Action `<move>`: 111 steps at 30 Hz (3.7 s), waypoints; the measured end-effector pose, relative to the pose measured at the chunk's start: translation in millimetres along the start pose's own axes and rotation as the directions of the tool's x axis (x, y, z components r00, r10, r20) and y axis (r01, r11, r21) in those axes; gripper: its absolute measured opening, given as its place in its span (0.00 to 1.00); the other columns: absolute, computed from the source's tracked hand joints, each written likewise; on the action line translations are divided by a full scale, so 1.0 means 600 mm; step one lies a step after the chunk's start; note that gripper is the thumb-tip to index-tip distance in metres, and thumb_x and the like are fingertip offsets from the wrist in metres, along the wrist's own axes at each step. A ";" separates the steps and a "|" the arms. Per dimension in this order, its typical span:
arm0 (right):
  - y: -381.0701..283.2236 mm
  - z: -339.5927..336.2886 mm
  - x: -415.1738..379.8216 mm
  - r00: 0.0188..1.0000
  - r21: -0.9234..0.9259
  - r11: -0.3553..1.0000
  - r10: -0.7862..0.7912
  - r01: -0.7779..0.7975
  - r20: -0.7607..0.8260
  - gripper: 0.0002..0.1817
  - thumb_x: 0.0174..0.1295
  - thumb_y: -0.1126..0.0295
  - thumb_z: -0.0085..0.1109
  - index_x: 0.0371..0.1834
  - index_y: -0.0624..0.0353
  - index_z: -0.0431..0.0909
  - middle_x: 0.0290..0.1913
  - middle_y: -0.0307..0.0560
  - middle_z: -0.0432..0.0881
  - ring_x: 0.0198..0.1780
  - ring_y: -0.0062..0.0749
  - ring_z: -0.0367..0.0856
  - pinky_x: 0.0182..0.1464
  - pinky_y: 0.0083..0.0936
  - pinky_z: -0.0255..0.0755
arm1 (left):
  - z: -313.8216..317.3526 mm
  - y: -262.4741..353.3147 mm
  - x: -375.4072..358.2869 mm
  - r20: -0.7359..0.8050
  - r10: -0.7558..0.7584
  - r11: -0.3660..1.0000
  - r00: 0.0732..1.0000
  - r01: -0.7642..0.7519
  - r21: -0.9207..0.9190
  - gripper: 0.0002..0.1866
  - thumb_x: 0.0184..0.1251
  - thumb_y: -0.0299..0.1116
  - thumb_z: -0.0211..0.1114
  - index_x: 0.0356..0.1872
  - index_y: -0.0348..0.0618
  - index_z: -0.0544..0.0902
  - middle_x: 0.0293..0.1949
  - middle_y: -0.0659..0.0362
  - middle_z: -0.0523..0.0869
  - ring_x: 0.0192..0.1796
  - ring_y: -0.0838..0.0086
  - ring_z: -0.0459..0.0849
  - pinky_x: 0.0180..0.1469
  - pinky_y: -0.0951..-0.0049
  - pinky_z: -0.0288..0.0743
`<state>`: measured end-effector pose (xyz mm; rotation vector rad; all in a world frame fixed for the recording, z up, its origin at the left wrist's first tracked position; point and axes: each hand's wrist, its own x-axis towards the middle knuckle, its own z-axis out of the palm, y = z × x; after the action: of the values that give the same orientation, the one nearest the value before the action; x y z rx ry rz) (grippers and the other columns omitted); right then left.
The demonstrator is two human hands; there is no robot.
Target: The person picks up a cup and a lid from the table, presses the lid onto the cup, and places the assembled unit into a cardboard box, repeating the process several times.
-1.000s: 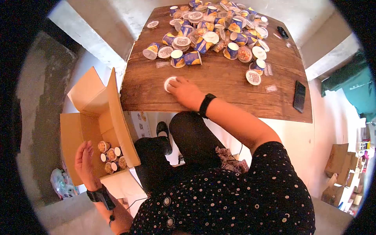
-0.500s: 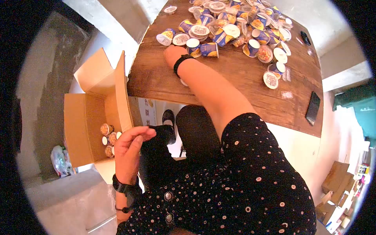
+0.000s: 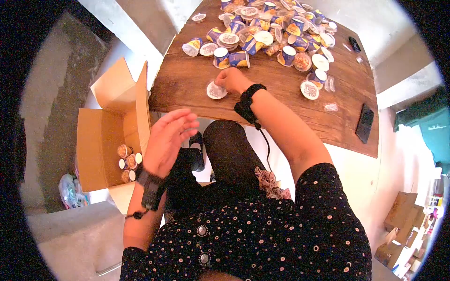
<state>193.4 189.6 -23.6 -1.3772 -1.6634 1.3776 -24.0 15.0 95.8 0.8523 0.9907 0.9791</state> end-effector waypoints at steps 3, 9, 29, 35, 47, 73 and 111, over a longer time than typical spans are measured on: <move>-0.004 0.015 -0.021 0.969 -0.281 0.955 -0.155 0.097 -0.194 0.08 0.52 0.69 0.63 0.31 0.61 0.82 0.27 0.50 0.83 0.30 0.35 0.82 0.35 0.30 0.74 | 0.022 -0.050 0.048 -0.024 -0.073 0.983 0.997 0.068 -0.169 0.18 0.65 0.27 0.57 0.55 0.34 0.70 0.45 0.53 0.79 0.46 0.67 0.80 0.50 0.68 0.75; -0.003 0.015 -0.065 0.831 -0.334 0.921 -0.339 0.198 -0.440 0.09 0.54 0.69 0.59 0.33 0.63 0.81 0.33 0.58 0.82 0.38 0.51 0.81 0.42 0.38 0.74 | 0.052 -0.117 0.128 -0.236 -0.152 0.980 0.960 0.116 -0.159 0.28 0.65 0.26 0.58 0.64 0.34 0.58 0.51 0.52 0.71 0.46 0.66 0.77 0.48 0.65 0.77; 0.020 0.021 -0.181 0.994 0.444 0.893 0.106 -0.078 -0.039 0.16 0.60 0.69 0.61 0.47 0.63 0.69 0.29 0.41 0.78 0.23 0.18 0.76 0.21 0.15 0.70 | 0.027 -0.170 0.179 -0.171 0.048 0.995 0.984 -0.032 0.095 0.14 0.67 0.29 0.58 0.49 0.31 0.74 0.37 0.56 0.80 0.36 0.78 0.80 0.36 0.79 0.78; -0.002 0.044 -0.227 0.993 0.505 0.863 0.076 -0.020 -0.090 0.15 0.60 0.70 0.60 0.47 0.62 0.68 0.29 0.42 0.78 0.24 0.19 0.77 0.22 0.16 0.72 | 0.026 -0.156 0.150 0.059 0.095 0.989 0.994 -0.101 0.112 0.15 0.68 0.28 0.55 0.53 0.32 0.73 0.47 0.54 0.81 0.47 0.74 0.81 0.52 0.74 0.75; 0.068 -0.108 -0.306 0.545 -0.561 0.827 -0.485 0.031 -0.684 0.15 0.54 0.74 0.58 0.45 0.62 0.72 0.43 0.54 0.75 0.46 0.50 0.74 0.48 0.37 0.70 | 0.055 -0.141 0.113 0.049 0.089 0.996 0.995 -0.089 0.005 0.16 0.68 0.23 0.54 0.55 0.32 0.73 0.49 0.54 0.80 0.48 0.73 0.81 0.51 0.74 0.77; 0.129 -0.329 -0.334 0.425 0.342 0.921 0.238 0.187 -0.873 0.24 0.57 0.55 0.60 0.46 0.65 0.74 0.40 0.49 0.81 0.38 0.30 0.81 0.37 0.27 0.75 | 0.045 -0.143 0.119 0.072 0.031 0.999 0.997 -0.033 0.029 0.18 0.69 0.27 0.54 0.58 0.32 0.72 0.49 0.54 0.81 0.48 0.74 0.81 0.50 0.74 0.76; -0.056 0.038 -0.241 0.856 0.131 0.951 -0.187 0.282 -0.482 0.11 0.60 0.69 0.60 0.42 0.65 0.75 0.32 0.44 0.79 0.27 0.22 0.76 0.29 0.20 0.71 | 0.056 -0.104 0.132 0.007 0.231 0.963 0.973 -0.228 -0.147 0.16 0.69 0.25 0.54 0.56 0.31 0.72 0.50 0.52 0.80 0.50 0.71 0.80 0.54 0.71 0.76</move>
<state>205.7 48.2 26.2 -1.2199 -1.2853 0.9454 42.2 63.9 28.2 0.8672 0.8000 1.2206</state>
